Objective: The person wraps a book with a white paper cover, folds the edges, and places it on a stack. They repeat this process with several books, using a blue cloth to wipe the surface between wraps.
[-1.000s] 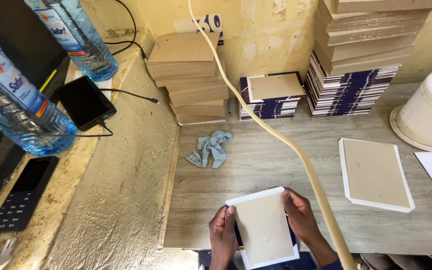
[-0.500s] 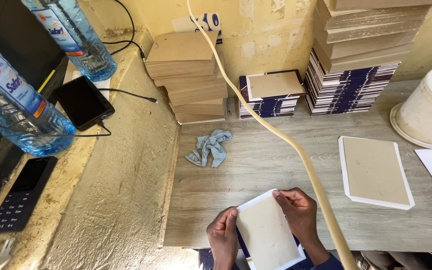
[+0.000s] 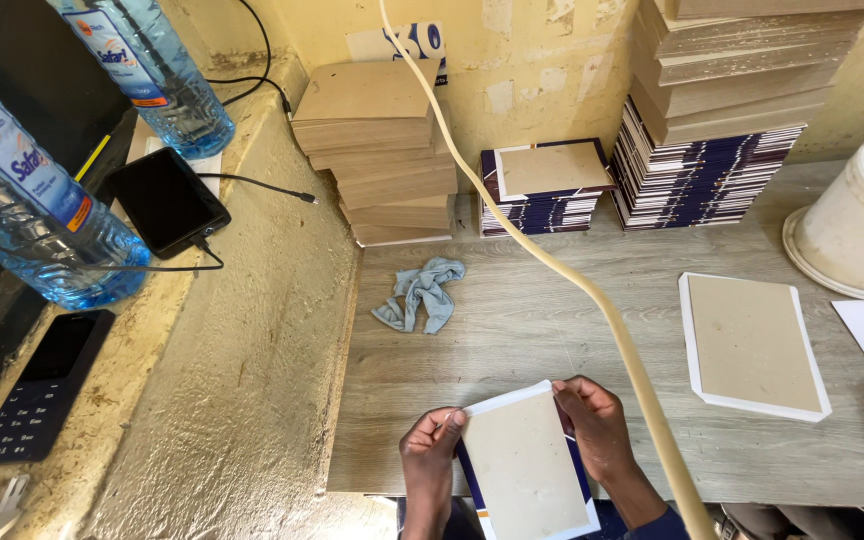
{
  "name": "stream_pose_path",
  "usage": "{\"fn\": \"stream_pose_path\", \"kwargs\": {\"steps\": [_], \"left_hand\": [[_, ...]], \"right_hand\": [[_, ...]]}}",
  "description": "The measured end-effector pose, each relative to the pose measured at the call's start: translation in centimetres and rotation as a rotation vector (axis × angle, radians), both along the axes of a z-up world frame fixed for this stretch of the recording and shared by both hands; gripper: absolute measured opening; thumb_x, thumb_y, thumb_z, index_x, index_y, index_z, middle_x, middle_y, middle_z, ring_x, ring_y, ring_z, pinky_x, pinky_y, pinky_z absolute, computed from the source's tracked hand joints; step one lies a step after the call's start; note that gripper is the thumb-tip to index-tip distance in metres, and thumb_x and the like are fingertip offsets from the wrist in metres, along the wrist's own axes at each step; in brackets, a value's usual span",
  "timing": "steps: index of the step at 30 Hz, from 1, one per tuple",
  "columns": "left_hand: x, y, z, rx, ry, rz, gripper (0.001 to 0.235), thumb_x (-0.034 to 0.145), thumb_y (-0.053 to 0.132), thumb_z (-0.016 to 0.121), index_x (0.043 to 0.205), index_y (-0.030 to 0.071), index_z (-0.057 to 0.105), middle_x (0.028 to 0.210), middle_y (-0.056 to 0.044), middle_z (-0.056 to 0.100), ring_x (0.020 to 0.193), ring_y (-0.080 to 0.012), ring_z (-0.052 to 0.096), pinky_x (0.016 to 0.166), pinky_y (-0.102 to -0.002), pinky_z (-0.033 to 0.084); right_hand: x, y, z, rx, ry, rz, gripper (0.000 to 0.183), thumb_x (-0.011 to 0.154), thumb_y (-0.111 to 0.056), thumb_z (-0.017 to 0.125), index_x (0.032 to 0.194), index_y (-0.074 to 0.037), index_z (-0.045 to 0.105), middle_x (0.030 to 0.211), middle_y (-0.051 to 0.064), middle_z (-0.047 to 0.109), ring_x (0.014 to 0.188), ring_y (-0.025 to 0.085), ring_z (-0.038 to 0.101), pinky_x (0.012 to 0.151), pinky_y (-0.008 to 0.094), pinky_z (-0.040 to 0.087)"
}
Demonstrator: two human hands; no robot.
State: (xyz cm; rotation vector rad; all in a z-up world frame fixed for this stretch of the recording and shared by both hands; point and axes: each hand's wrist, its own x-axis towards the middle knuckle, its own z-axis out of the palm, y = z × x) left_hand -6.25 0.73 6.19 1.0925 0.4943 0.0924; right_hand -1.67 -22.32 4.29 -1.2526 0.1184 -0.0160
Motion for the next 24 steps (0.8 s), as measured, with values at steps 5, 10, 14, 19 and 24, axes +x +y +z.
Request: {"fn": "stream_pose_path", "kwargs": {"steps": [5, 10, 14, 19, 24], "left_hand": [[-0.8, 1.2, 0.2, 0.036, -0.144, -0.17, 0.032, 0.091, 0.015, 0.082, 0.114, -0.006, 0.087, 0.102, -0.02, 0.088, 0.09, -0.0253, 0.079, 0.085, -0.037, 0.064], [-0.5, -1.0, 2.7, 0.56, 0.104, 0.013, 0.023, 0.098, 0.021, 0.082, 0.078, 0.014, 0.09, 0.059, 0.0, 0.08, 0.046, -0.008, 0.061, 0.049, -0.022, 0.055], [0.3, -1.0, 3.6, 0.616, -0.025, 0.0, 0.034, 0.096, 0.026, 0.07, 0.123, 0.013, 0.086, 0.129, -0.008, 0.084, 0.124, -0.0158, 0.081, 0.109, -0.03, 0.064], [0.0, -0.3, 5.0, 0.044, -0.005, -0.102, 0.024, 0.089, 0.019, 0.071, 0.091, 0.006, 0.091, 0.099, -0.011, 0.092, 0.09, -0.0212, 0.078, 0.098, -0.043, 0.062], [0.2, 0.7, 3.7, -0.168, -0.072, -0.288, 0.035, 0.095, 0.015, 0.073, 0.063, 0.015, 0.058, 0.059, 0.002, 0.036, 0.06, -0.0131, 0.032, 0.075, -0.035, 0.041]], "right_hand": [[0.2, -0.3, -1.4, 0.077, 0.013, -0.112, 0.029, 0.104, -0.014, 0.072, 0.076, -0.008, 0.065, 0.062, -0.002, 0.051, 0.057, 0.01, 0.042, 0.054, 0.028, 0.036], [-0.7, 0.5, -1.3, 0.024, -0.116, -0.142, 0.025, 0.101, -0.017, 0.074, 0.079, -0.006, 0.067, 0.063, -0.001, 0.051, 0.055, 0.011, 0.043, 0.049, 0.028, 0.035], [-0.1, 0.1, -1.4, -0.013, -0.162, -0.2, 0.028, 0.104, -0.013, 0.069, 0.077, -0.006, 0.062, 0.06, -0.001, 0.046, 0.054, 0.01, 0.04, 0.051, 0.027, 0.033], [-0.2, -0.8, -2.4, 0.002, -0.138, -0.202, 0.026, 0.104, -0.014, 0.069, 0.078, -0.007, 0.065, 0.06, -0.001, 0.046, 0.052, 0.011, 0.04, 0.05, 0.027, 0.031], [0.1, -1.3, -3.5, 0.085, -0.087, -0.17, 0.028, 0.1, -0.021, 0.073, 0.078, -0.013, 0.06, 0.063, -0.005, 0.046, 0.054, 0.008, 0.038, 0.048, 0.025, 0.031]]}}
